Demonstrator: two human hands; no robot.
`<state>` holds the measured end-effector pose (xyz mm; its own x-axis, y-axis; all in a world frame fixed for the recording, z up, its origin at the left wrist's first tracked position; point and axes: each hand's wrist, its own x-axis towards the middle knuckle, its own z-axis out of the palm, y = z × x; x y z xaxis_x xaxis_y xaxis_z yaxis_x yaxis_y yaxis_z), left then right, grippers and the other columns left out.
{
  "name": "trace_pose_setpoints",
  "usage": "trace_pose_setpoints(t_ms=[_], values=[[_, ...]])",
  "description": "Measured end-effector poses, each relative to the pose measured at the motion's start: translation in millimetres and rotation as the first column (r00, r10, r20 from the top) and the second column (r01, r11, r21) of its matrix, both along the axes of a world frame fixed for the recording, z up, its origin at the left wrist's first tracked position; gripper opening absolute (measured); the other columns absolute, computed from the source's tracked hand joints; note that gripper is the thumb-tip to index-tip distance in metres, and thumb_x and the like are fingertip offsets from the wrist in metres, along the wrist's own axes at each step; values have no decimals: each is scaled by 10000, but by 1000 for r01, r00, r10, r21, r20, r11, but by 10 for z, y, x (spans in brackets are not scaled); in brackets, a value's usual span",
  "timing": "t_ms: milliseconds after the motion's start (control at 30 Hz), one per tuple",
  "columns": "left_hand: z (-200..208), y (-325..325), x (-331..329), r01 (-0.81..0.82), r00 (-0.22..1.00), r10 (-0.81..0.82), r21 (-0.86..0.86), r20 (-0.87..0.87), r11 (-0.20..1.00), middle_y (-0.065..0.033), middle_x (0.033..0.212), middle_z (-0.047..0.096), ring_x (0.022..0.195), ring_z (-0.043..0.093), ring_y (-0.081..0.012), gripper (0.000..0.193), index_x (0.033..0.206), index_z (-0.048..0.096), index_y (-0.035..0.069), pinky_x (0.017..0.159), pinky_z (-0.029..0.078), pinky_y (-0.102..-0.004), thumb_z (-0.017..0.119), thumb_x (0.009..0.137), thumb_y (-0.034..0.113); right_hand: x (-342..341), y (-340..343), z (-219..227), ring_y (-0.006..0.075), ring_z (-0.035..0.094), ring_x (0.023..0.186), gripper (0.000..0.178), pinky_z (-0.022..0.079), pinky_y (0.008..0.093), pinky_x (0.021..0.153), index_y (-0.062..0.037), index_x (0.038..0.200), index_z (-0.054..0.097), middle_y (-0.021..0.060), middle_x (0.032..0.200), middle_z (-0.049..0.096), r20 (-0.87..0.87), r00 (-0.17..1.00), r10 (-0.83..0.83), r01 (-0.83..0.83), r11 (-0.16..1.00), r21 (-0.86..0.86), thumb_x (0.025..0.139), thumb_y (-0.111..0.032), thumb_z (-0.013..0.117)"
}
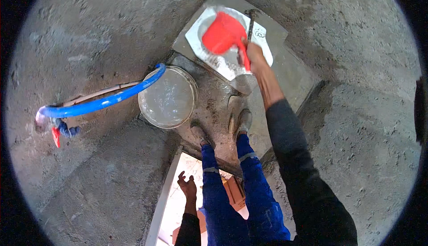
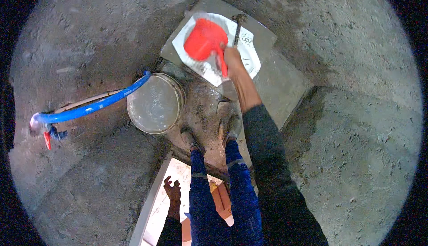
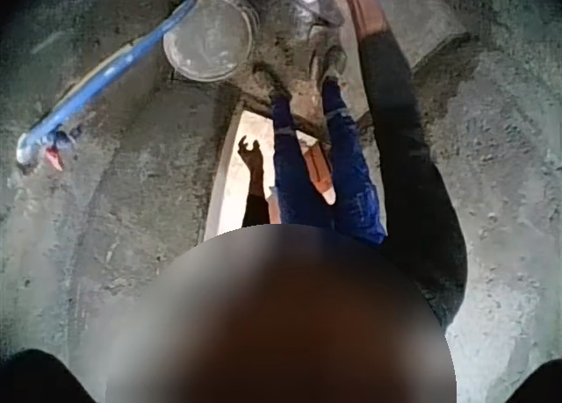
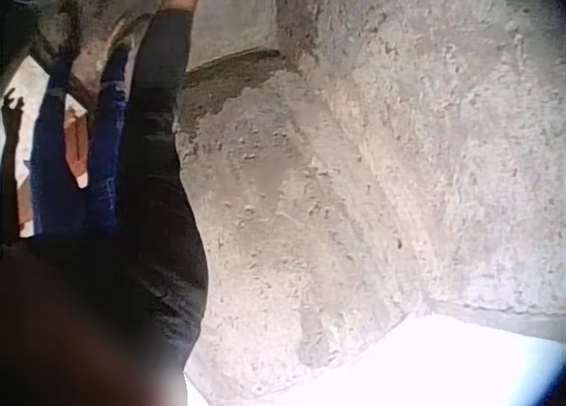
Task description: Plastering and finishing the concrete area around a squat toilet using a trowel and water.
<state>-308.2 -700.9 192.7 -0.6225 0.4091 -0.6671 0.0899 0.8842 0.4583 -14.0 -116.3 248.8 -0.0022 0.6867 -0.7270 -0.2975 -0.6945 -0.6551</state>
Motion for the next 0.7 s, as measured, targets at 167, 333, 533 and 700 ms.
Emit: trace_pose_setpoints(t_ms=[167,333,533,700], values=[[145,319,394,24,998,-28,60,57,998,-177,1192,453,935,558,-278,536,1355,497,127,759,515,-421,671,855,43,748,737,-592,47,380,429,421,347,209,390,68,1135,617,-65,556,420,-660,718,-222,127,974,-189,1032,-202,310],[232,342,482,9,995,-14,53,101,999,-171,1204,449,824,584,-228,526,1365,482,130,669,531,-354,653,877,33,1026,578,-659,37,347,405,415,336,207,379,85,1138,602,-83,510,373,-708,664,-242,250,964,-95,1032,-207,327],[47,234,386,-49,981,23,132,192,990,-169,1214,435,816,583,-214,531,1361,483,136,664,533,-356,658,874,16,1070,60,-263,61,342,389,406,308,226,350,-11,1098,627,-63,518,389,-711,701,-56,190,976,110,1064,-318,363],[96,-44,-2,-28,987,0,172,159,985,-169,1204,442,889,573,-237,542,1358,488,134,706,533,-366,666,860,15,-97,-1110,584,88,490,527,320,425,274,476,-108,953,614,-41,622,517,209,868,451,-472,879,65,1010,-415,544]])
